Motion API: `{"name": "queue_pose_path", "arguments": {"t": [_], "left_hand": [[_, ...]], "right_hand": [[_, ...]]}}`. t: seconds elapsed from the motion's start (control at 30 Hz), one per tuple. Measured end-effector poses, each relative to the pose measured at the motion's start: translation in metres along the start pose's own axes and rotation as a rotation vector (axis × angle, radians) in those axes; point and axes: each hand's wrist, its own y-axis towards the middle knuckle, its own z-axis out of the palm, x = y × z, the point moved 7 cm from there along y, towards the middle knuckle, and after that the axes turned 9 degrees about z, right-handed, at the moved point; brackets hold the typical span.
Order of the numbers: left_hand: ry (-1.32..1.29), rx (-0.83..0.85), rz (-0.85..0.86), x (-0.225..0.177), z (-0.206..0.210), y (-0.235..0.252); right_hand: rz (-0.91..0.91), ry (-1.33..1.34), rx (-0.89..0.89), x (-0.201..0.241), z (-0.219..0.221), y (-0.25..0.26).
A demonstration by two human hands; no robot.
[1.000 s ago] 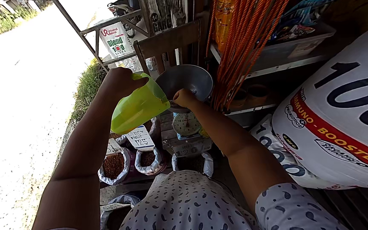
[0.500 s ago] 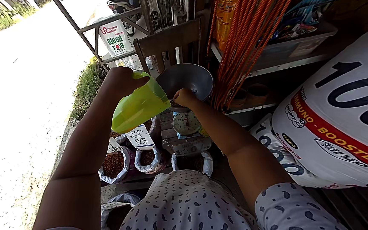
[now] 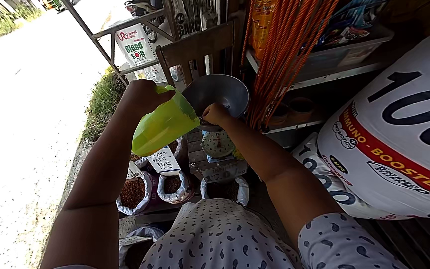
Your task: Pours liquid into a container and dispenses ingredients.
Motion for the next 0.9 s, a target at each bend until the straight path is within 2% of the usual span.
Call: {"name": "queue_pose_path", "arguments": {"t": [0.9], "left_hand": [[-0.089,-0.06,-0.055,0.011,0.009,-0.013]], "right_hand": [[0.033,-0.053,0.019,0.0,0.0,-0.003]]}}
